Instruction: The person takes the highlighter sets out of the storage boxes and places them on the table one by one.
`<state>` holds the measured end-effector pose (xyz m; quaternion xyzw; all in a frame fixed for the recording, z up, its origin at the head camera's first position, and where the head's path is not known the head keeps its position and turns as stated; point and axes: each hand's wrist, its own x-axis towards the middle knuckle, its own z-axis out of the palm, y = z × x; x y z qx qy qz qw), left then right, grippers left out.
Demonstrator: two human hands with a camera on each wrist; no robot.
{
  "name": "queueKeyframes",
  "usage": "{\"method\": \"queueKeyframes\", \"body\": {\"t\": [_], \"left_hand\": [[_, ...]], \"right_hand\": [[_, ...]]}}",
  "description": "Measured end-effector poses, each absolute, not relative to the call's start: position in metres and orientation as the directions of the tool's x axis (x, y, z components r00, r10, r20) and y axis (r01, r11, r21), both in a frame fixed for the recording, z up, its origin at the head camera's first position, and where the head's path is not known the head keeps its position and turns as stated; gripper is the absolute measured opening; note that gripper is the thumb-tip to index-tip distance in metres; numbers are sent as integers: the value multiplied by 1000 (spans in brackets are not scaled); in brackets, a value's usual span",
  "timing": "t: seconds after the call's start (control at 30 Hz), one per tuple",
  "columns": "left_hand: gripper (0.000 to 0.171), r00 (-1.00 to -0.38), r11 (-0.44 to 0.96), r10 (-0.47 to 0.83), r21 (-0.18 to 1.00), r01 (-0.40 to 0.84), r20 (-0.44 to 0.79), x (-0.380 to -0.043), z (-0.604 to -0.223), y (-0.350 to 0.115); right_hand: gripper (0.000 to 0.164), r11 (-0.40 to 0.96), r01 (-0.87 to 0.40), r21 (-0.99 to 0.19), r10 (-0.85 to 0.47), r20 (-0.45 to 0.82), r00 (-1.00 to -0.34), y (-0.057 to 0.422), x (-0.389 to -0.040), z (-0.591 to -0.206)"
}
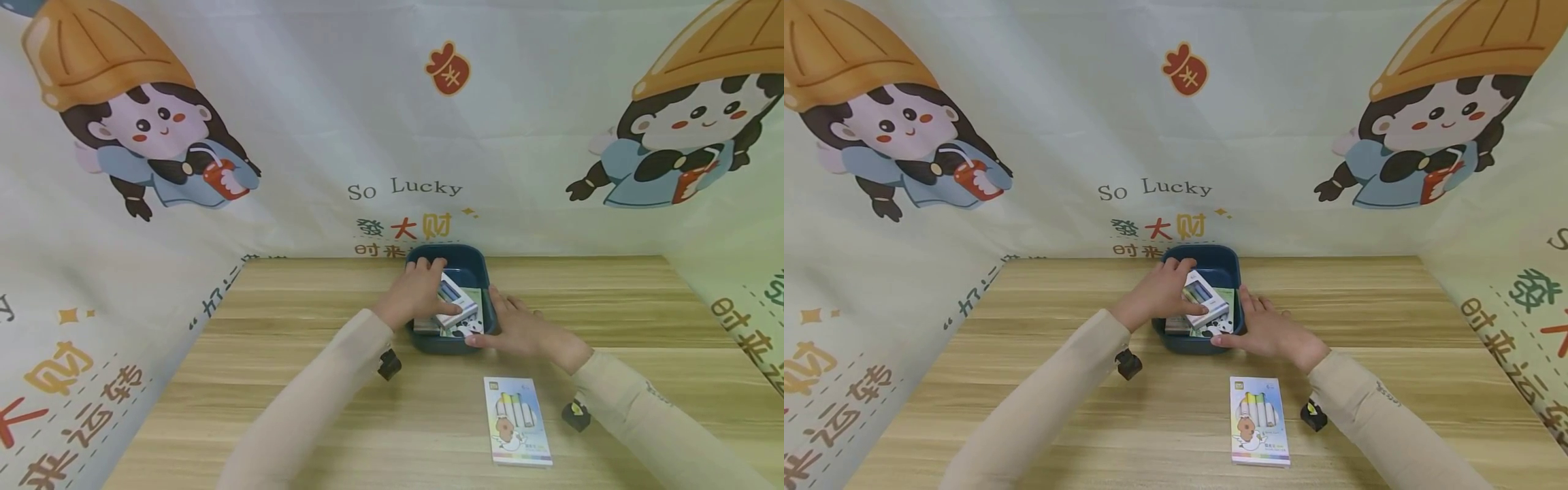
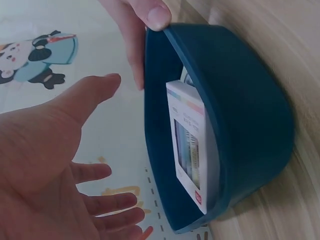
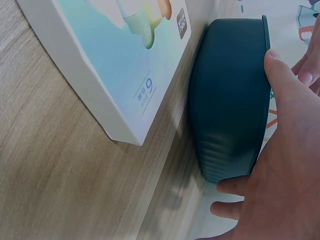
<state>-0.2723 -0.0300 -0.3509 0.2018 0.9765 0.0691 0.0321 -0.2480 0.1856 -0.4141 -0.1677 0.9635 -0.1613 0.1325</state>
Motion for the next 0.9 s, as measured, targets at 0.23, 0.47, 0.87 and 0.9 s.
{"method": "queueKeyframes", "body": {"t": [0.23, 0.47, 0.87, 0.9], "left_hand": [[100, -926, 922, 372, 137, 362, -60, -284, -356, -23], [105, -937, 937, 330, 160, 310, -117, -292, -362, -16], [107, -949, 951, 294, 134, 279, -114, -304, -380, -4], [107, -950, 952, 289, 137, 273, -116, -304, -381, -4]], "right_hand": [[120, 887, -290, -358, -375, -197, -906, 186, -248, -413], [120, 889, -289, -356, -377, -209, -902, 186, -247, -411], [119, 888, -288, -358, -375, -204, -904, 186, -247, -411], [119, 888, -289, -357, -375, -202, -905, 186, -247, -412]]}}
